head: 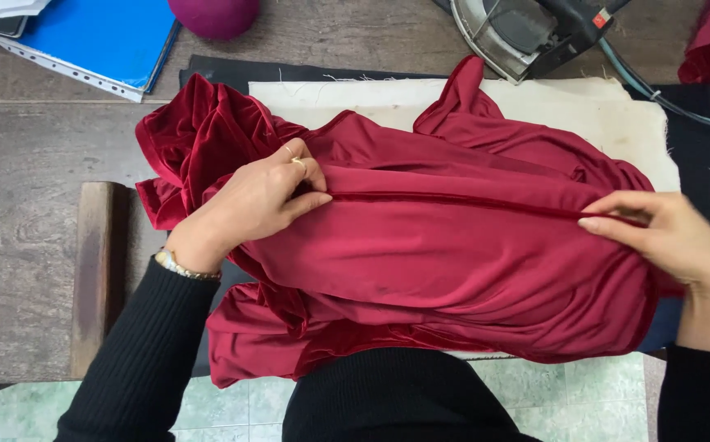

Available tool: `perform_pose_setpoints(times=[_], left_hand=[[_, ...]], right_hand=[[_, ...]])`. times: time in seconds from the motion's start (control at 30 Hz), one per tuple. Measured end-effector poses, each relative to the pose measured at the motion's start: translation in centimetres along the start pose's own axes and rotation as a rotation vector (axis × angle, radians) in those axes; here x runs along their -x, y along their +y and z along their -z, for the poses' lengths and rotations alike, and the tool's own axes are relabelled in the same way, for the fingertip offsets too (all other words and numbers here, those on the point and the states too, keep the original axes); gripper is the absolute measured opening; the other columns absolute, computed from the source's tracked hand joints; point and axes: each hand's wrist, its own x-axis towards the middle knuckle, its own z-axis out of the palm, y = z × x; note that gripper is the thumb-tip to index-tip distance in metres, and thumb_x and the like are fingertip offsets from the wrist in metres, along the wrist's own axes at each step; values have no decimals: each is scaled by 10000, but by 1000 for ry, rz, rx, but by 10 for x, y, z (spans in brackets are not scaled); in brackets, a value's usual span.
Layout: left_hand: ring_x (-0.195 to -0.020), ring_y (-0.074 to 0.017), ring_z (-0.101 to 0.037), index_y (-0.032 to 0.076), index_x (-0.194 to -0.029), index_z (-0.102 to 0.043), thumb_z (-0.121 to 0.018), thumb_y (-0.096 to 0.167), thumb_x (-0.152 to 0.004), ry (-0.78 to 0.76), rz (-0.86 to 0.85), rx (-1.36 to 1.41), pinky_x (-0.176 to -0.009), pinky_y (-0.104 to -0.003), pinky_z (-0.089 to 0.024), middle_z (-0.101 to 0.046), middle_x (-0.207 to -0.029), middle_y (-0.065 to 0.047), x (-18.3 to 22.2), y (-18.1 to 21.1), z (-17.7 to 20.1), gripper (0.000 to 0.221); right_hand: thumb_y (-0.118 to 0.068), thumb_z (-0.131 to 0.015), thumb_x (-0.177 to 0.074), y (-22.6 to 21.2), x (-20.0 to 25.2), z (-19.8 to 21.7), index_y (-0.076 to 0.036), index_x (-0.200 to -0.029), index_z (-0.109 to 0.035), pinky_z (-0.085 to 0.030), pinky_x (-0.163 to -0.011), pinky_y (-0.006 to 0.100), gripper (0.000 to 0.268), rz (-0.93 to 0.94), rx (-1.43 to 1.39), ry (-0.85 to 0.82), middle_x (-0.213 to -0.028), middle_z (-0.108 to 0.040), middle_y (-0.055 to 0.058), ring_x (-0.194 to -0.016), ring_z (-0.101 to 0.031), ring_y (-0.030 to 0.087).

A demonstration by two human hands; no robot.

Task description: Pressing seams on a red velvet garment using a steam iron and a tailor's clapper to set the shape.

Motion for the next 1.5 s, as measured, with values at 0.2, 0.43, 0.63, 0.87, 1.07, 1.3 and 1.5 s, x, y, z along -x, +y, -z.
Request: perform_pose_setpoints(times=[0.2, 0.43, 0.63, 0.87, 1.07, 1.3, 1.5], left_hand=[[-622, -237, -549, 115, -934, -550, -617, 283, -944, 143, 43, -62, -426, -396, -447, -449, -956, -42, -3, 0, -20, 182], [-879, -308, -549, 30, -984, -584, -703, 139, -882, 643, -188, -334, -718, -445, -442, -563, -1014, -143, 21, 25, -68, 191], [-1139, -282, -588, 95, -1174, -631, -708, 281, -908, 627, -312, -404, -1040, -465, -409, -607, -1255, -122, 40, 44, -105, 334], [-1151, -292, -569, 145, -1184, -616, -698, 250, -915, 606, -334, -346, -1010, -453, -417, -589, -1271, -111, 39, 50, -112, 300], [-1134, -295, -570, 123, -1170, -638, -657, 200, -931, 602, -324, -332, -983, -445, -411, -601, -1252, -117, 38, 54, -110, 251], [-1243, -289, -529, 157, -1266, -590, -695, 222, -909, 567, -328, -344, -1084, -519, -343, -529, -1370, -114, 38, 60, -121, 377], [-1462, -284, -223, 225, -1511, -293, -706, 423, -841, 316, -320, -507, -1105, -696, -121, -214, -1586, -92, 30, 76, -135, 811]], right_hand=[[-1, -731, -798, 13, 3, 1, 32, -1000, -734, -421, -803, 255, 205, -131, -48, -42, -963, -693, 85, -883, -567, 147], [48, -702, -806, 95, 8, 25, 80, -1019, -691, -463, -819, 264, 216, -134, -188, -22, -938, -689, 145, -849, -594, 181], [-53, -634, -937, 105, 13, 20, 3, -930, -644, -428, -722, 209, 57, -52, -334, -10, -858, -635, 61, -776, -548, 102], [-113, -668, -946, 76, 5, -1, -86, -982, -656, -433, -642, 170, 47, -80, -341, 162, -858, -643, 17, -725, -546, 56], [-150, -699, -941, 63, 12, 20, -88, -912, -643, -406, -639, 169, 89, -132, -295, 200, -835, -641, 49, -716, -539, 77], [-118, -747, -875, 61, 4, 4, -50, -887, -657, -387, -721, 205, 114, -107, -111, 207, -866, -679, 74, -809, -569, 104], [-169, -693, -951, 42, 6, 2, -75, -916, -641, -330, -603, 250, 114, -116, 30, 192, -712, -629, 43, -653, -467, 103]])
